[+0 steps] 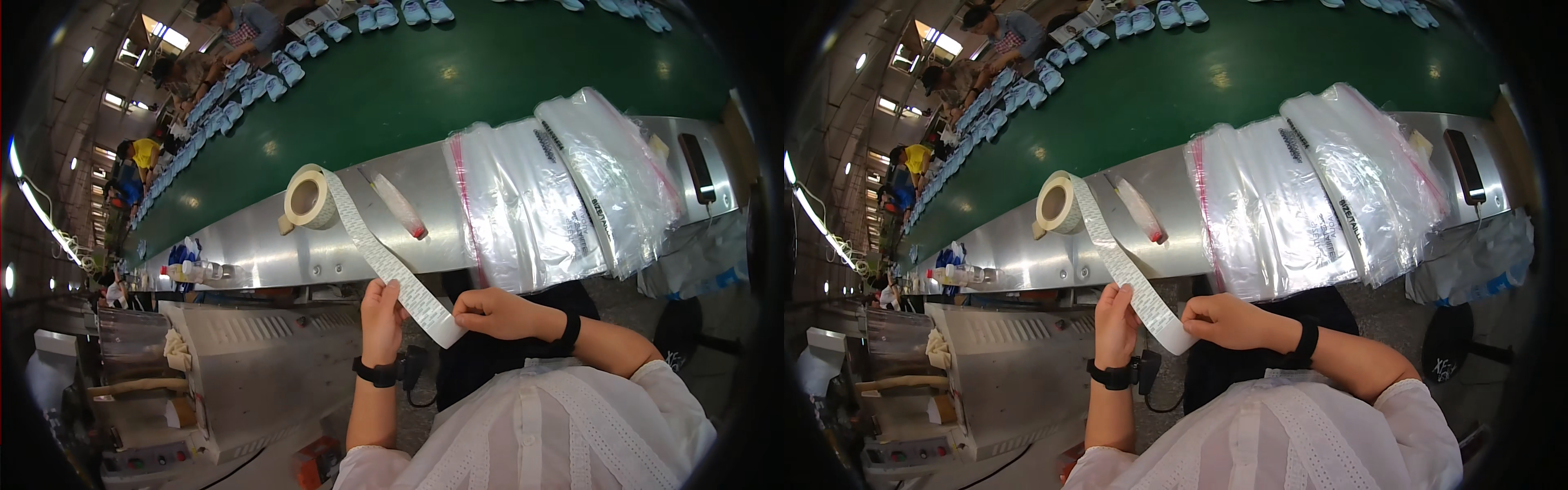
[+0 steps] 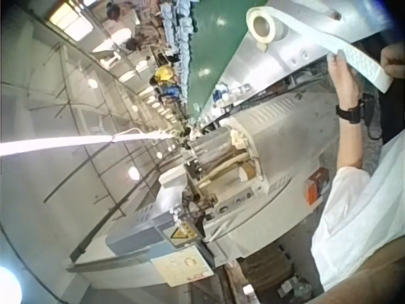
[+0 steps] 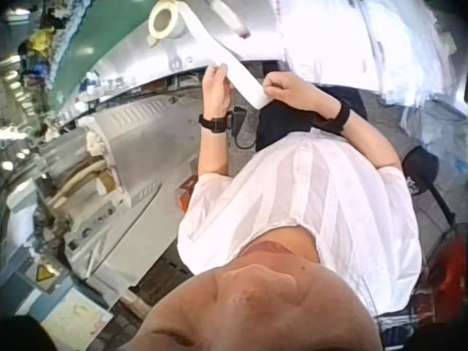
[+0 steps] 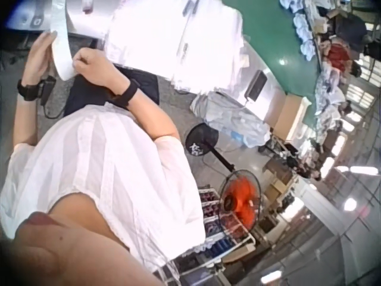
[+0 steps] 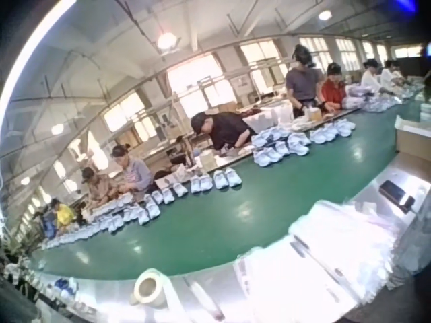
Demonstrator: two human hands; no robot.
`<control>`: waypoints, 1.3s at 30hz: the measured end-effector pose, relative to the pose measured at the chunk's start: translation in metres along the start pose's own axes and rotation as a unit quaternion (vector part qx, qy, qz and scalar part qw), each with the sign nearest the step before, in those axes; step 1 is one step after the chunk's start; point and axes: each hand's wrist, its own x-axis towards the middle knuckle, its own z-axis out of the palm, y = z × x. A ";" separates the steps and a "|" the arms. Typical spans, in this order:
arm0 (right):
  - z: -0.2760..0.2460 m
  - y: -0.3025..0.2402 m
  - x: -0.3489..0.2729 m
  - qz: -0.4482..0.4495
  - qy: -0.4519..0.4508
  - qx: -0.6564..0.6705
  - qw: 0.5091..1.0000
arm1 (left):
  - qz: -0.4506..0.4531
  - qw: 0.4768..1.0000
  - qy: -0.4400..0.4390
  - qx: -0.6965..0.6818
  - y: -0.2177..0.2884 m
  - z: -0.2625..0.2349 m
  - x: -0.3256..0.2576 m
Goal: The person stands at a factory workstation and repeatedly applies adhesive labels to a stack of clear plastic bags. They peel a label from a roll, place it on a bag, and smooth it down. The person occasionally adjusts a nearby fan. Other workers are visible in the background handling shoes on a conveyor belt.
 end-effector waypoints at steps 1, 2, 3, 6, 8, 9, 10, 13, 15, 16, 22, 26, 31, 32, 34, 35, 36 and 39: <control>0.002 0.002 -0.001 0.004 0.027 0.008 1.000 | 0.097 0.990 0.051 0.089 -0.004 0.009 -0.003; 0.002 0.003 -0.001 0.006 0.053 0.017 0.998 | 0.192 0.960 0.101 0.176 -0.008 0.024 -0.010; 0.002 0.005 -0.001 0.007 0.061 0.029 0.998 | 0.284 0.911 0.151 0.260 -0.009 0.034 -0.017; 0.000 0.006 0.001 0.001 0.082 0.061 0.995 | 0.308 0.831 0.074 0.456 -0.006 0.035 -0.040; 0.002 0.005 0.005 -0.004 0.082 0.064 0.995 | 0.247 0.882 -0.006 0.402 -0.007 0.041 -0.051; 0.003 0.006 0.007 -0.006 0.075 0.062 0.995 | 0.213 0.905 -0.021 0.368 -0.008 0.043 -0.053; 0.004 0.008 0.009 -0.009 0.069 0.059 0.996 | 0.179 0.925 -0.036 0.332 -0.009 0.044 -0.053; 0.007 0.008 0.011 -0.016 0.063 0.058 0.996 | 0.164 0.947 -0.019 0.274 -0.017 0.043 -0.047; 0.009 0.007 0.012 -0.051 0.088 0.033 0.994 | 0.096 0.969 -0.033 0.223 -0.015 0.042 -0.046; 0.010 0.008 0.013 -0.083 0.112 0.006 0.990 | 0.061 0.978 -0.040 0.196 -0.015 0.042 -0.046; 0.008 0.006 0.013 -0.095 0.185 -0.137 0.968 | 0.083 0.986 -0.028 0.142 -0.019 0.047 -0.044; 0.007 0.008 0.011 -0.101 0.196 -0.156 0.963 | 0.076 0.981 0.004 0.177 -0.013 0.041 -0.042; 0.004 0.017 -0.002 -0.107 0.196 -0.230 0.947 | 0.289 0.913 0.058 0.282 0.002 0.037 -0.030; 0.004 0.017 -0.005 -0.127 0.189 -0.252 0.941 | 0.261 0.937 0.052 0.225 0.006 0.041 -0.030; -0.002 0.012 -0.016 -0.116 0.159 -0.238 0.951 | 0.120 0.978 -0.049 0.166 0.008 0.053 -0.022; -0.006 0.008 -0.021 -0.114 0.160 -0.238 0.951 | 0.048 0.985 -0.098 0.135 0.009 0.058 -0.018; -0.010 0.005 -0.027 -0.112 0.162 -0.239 0.951 | -0.014 0.967 -0.133 0.217 0.008 0.062 -0.016; -0.028 -0.004 -0.043 -0.087 0.211 -0.231 0.946 | -0.113 0.970 -0.177 0.122 -0.006 0.065 -0.005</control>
